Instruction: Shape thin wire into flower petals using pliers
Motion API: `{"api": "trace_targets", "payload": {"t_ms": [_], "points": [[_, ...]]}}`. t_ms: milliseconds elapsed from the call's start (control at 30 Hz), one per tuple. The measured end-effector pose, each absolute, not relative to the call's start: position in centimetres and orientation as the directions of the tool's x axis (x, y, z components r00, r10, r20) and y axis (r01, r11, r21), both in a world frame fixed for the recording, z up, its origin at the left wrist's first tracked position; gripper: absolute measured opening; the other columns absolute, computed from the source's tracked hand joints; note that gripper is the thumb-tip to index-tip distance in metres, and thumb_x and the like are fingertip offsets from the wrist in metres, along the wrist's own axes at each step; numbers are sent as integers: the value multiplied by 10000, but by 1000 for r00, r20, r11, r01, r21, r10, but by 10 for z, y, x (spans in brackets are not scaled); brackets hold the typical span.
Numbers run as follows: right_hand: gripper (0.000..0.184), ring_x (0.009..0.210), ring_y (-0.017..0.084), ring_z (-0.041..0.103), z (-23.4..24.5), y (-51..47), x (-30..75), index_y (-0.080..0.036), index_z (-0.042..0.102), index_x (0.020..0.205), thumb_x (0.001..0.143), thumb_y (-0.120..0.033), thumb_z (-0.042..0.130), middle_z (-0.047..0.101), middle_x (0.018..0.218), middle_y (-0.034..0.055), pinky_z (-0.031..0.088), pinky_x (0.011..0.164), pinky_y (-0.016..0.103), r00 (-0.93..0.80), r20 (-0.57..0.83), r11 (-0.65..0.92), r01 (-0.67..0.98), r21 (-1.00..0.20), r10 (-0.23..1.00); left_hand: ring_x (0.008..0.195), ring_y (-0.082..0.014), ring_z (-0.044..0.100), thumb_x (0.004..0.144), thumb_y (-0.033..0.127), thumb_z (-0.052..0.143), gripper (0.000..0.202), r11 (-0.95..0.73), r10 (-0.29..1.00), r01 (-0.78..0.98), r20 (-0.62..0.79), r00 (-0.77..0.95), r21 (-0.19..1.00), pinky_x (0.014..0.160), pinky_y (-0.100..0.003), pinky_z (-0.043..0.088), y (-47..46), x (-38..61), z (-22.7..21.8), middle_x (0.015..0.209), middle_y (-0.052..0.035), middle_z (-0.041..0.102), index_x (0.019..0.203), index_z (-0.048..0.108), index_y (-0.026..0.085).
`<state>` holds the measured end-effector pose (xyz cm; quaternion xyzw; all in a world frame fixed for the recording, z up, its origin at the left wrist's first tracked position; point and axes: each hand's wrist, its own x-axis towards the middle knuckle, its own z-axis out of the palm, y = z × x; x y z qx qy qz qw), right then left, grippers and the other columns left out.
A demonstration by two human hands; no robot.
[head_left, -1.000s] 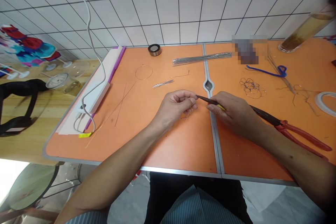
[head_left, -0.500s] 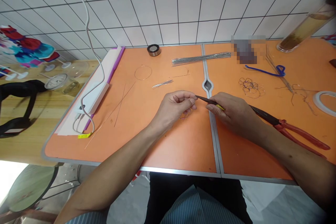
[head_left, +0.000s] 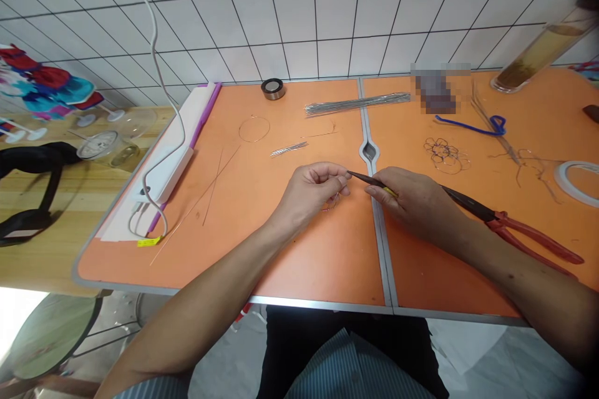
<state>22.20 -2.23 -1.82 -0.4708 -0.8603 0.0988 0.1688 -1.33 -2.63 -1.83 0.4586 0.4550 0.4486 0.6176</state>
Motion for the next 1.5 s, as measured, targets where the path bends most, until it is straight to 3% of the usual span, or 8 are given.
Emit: {"api": "trace_targets", "payload": {"t_ms": [300, 533, 667, 1033, 1500], "points": [[434, 668, 211, 579, -21, -24, 219, -221, 628, 890, 1145, -494, 407, 662, 774, 67, 300, 597, 314, -491, 218, 531, 824, -199, 844, 614, -118, 581, 840, 311, 827, 155, 183, 974, -114, -164, 158, 976, 598, -258, 454, -28, -11, -17, 715, -46, 744, 889, 803, 166], [499, 699, 238, 608, -24, -30, 218, -207, 657, 874, 1176, -474, 362, 699, 816, 108, 225, 586, 358, -523, 304, 532, 845, 61, 796, 599, -107, 549, 839, 306, 820, 147, 211, 968, -130, -190, 162, 969, 570, -254, 420, -29, -10, -16, 720, -45, 740, 870, 791, 166], [502, 719, 231, 614, -22, -29, 216, -197, 672, 882, 1182, -450, 359, 701, 820, 107, 242, 585, 357, -541, 324, 537, 836, 111, 776, 598, -107, 554, 831, 294, 824, 145, 222, 968, -144, -200, 153, 964, 560, -248, 422, -28, -10, -16, 712, -45, 740, 883, 791, 163], [418, 826, 241, 674, -24, -23, 220, -187, 708, 1022, 1164, -474, 440, 714, 935, 87, 346, 619, 333, -475, 286, 537, 820, -200, 832, 580, -101, 543, 849, 299, 834, 132, 167, 979, -153, -145, 145, 974, 533, -250, 408, -26, -12, -19, 737, -43, 750, 910, 832, 181], [340, 829, 230, 666, -31, -20, 224, -197, 733, 1041, 1143, -436, 514, 713, 925, 70, 347, 638, 321, -489, 292, 558, 794, -241, 822, 579, -103, 539, 821, 318, 830, 160, 185, 975, -103, -170, 139, 977, 531, -246, 412, -28, -10, -15, 729, -51, 751, 857, 821, 162]]}}
